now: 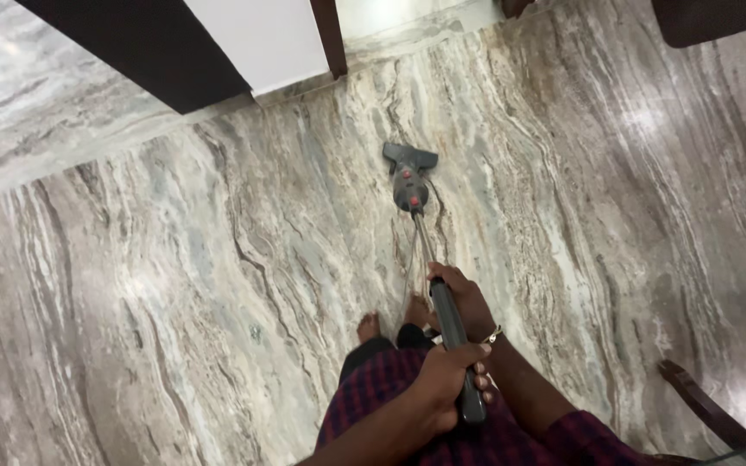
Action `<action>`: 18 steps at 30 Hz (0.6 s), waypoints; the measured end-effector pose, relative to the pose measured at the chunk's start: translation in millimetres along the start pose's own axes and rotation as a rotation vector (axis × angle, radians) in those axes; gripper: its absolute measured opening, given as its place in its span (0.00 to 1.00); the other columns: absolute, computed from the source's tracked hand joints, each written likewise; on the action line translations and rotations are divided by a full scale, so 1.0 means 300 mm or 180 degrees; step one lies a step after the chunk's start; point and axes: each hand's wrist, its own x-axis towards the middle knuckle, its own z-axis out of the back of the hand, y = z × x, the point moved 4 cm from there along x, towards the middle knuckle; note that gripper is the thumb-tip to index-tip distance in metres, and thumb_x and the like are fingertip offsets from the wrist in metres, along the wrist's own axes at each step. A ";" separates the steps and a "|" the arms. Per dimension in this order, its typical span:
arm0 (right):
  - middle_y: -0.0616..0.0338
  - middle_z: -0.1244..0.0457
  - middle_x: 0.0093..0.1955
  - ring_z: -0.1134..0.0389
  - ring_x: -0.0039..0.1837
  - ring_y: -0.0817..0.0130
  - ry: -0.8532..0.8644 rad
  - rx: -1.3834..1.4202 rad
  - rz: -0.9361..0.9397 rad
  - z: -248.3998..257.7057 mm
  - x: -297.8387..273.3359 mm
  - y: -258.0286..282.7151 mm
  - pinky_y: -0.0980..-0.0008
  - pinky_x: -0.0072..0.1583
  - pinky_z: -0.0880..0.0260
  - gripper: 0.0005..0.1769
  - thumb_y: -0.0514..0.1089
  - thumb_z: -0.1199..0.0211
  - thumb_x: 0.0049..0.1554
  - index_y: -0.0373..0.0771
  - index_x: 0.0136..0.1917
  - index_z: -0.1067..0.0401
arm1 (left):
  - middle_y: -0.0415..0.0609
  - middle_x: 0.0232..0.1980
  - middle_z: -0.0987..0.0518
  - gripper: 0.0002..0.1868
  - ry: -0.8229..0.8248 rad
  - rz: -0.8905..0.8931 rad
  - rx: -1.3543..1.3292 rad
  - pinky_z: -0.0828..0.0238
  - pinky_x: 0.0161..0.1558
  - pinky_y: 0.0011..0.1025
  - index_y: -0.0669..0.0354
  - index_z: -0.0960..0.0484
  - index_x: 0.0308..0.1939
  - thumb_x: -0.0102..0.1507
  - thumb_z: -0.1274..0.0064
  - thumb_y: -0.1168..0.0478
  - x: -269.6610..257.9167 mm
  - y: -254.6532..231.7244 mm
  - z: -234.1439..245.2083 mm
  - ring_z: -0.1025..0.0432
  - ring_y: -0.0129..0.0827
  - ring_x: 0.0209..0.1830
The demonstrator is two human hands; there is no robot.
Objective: The person vacuums a marbled floor using a vacuum cleaner, moving the cleaner head across the floor tiles and through a doorway into another room.
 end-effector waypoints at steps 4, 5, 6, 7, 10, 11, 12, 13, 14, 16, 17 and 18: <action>0.57 0.36 0.58 0.33 0.48 0.66 0.0077 0.0142 -0.0026 0.035 0.028 0.015 0.67 0.52 0.30 0.49 0.42 0.28 0.41 0.37 0.75 0.37 | 0.43 0.28 0.31 0.11 0.0076 -0.0040 -0.0086 0.31 0.26 0.31 0.57 0.31 0.41 0.65 0.42 0.64 0.018 -0.011 -0.036 0.34 0.27 0.23; 0.57 0.35 0.58 0.32 0.47 0.66 0.0114 0.0126 -0.0149 0.045 0.041 0.012 0.68 0.51 0.30 0.49 0.42 0.28 0.40 0.37 0.74 0.37 | 0.43 0.28 0.31 0.11 0.0108 -0.0034 -0.0096 0.31 0.25 0.31 0.56 0.31 0.41 0.64 0.42 0.64 0.022 -0.017 -0.044 0.34 0.28 0.23; 0.58 0.35 0.57 0.32 0.45 0.67 0.0151 0.0110 -0.0272 0.051 0.057 0.006 0.68 0.50 0.29 0.49 0.42 0.27 0.38 0.38 0.73 0.37 | 0.43 0.28 0.32 0.11 0.0139 -0.0029 -0.0107 0.31 0.25 0.31 0.55 0.32 0.40 0.64 0.43 0.64 0.027 -0.025 -0.050 0.34 0.28 0.22; 0.58 0.35 0.57 0.32 0.46 0.66 0.0147 0.0079 -0.0239 0.055 0.065 0.007 0.68 0.51 0.29 0.49 0.42 0.28 0.39 0.37 0.74 0.37 | 0.43 0.28 0.32 0.11 0.0120 -0.0049 -0.0086 0.31 0.25 0.31 0.56 0.31 0.40 0.64 0.42 0.64 0.033 -0.029 -0.053 0.34 0.28 0.22; 0.57 0.35 0.56 0.31 0.47 0.66 0.0127 0.0027 -0.0213 0.056 0.100 0.000 0.69 0.52 0.29 0.49 0.43 0.28 0.39 0.37 0.74 0.37 | 0.43 0.28 0.32 0.11 0.0079 -0.0084 -0.0022 0.31 0.25 0.32 0.57 0.31 0.40 0.65 0.42 0.64 0.046 -0.063 -0.061 0.34 0.28 0.22; 0.58 0.35 0.56 0.31 0.47 0.66 0.0118 0.0026 -0.0260 0.061 0.113 -0.007 0.69 0.51 0.29 0.49 0.43 0.28 0.38 0.37 0.73 0.37 | 0.43 0.28 0.32 0.10 0.0083 -0.0072 -0.0007 0.31 0.25 0.31 0.56 0.31 0.40 0.64 0.43 0.64 0.049 -0.075 -0.067 0.34 0.28 0.22; 0.58 0.35 0.56 0.30 0.47 0.67 0.0110 0.0024 -0.0306 0.064 0.127 -0.016 0.69 0.51 0.29 0.49 0.43 0.28 0.37 0.37 0.73 0.37 | 0.43 0.28 0.32 0.10 0.0087 -0.0061 0.0008 0.32 0.25 0.31 0.55 0.31 0.40 0.64 0.43 0.64 0.052 -0.090 -0.072 0.34 0.28 0.22; 0.58 0.35 0.56 0.31 0.47 0.66 0.0093 0.0029 -0.0268 0.063 0.133 -0.020 0.69 0.51 0.29 0.49 0.43 0.28 0.38 0.37 0.73 0.37 | 0.43 0.28 0.32 0.11 0.0050 -0.0063 -0.0012 0.32 0.25 0.31 0.55 0.32 0.40 0.64 0.43 0.64 0.052 -0.100 -0.073 0.34 0.28 0.22; 0.57 0.35 0.56 0.32 0.47 0.66 0.0077 0.0033 -0.0230 0.062 0.139 -0.025 0.69 0.52 0.29 0.48 0.43 0.28 0.39 0.37 0.73 0.37 | 0.43 0.28 0.31 0.11 0.0013 -0.0065 -0.0032 0.31 0.25 0.31 0.55 0.32 0.40 0.64 0.43 0.64 0.053 -0.109 -0.076 0.34 0.28 0.22; 0.57 0.35 0.57 0.33 0.47 0.65 0.0032 0.0125 -0.0003 0.083 0.176 -0.036 0.69 0.52 0.30 0.49 0.44 0.26 0.41 0.37 0.74 0.37 | 0.43 0.28 0.31 0.11 0.0012 -0.0059 -0.0065 0.32 0.25 0.32 0.55 0.32 0.39 0.64 0.43 0.64 0.068 -0.139 -0.100 0.34 0.28 0.22; 0.56 0.35 0.59 0.33 0.48 0.64 0.0027 0.0247 0.0182 0.083 0.195 -0.035 0.69 0.52 0.30 0.49 0.45 0.25 0.41 0.36 0.74 0.38 | 0.43 0.28 0.31 0.11 0.0011 -0.0058 -0.0094 0.32 0.25 0.32 0.55 0.32 0.39 0.64 0.43 0.65 0.069 -0.151 -0.105 0.34 0.28 0.22; 0.56 0.35 0.60 0.33 0.48 0.64 0.0022 0.0369 0.0367 0.083 0.214 -0.031 0.68 0.52 0.31 0.50 0.45 0.23 0.42 0.35 0.75 0.38 | 0.44 0.28 0.31 0.11 0.0010 -0.0057 -0.0124 0.32 0.25 0.32 0.55 0.32 0.39 0.64 0.43 0.65 0.071 -0.163 -0.110 0.34 0.28 0.22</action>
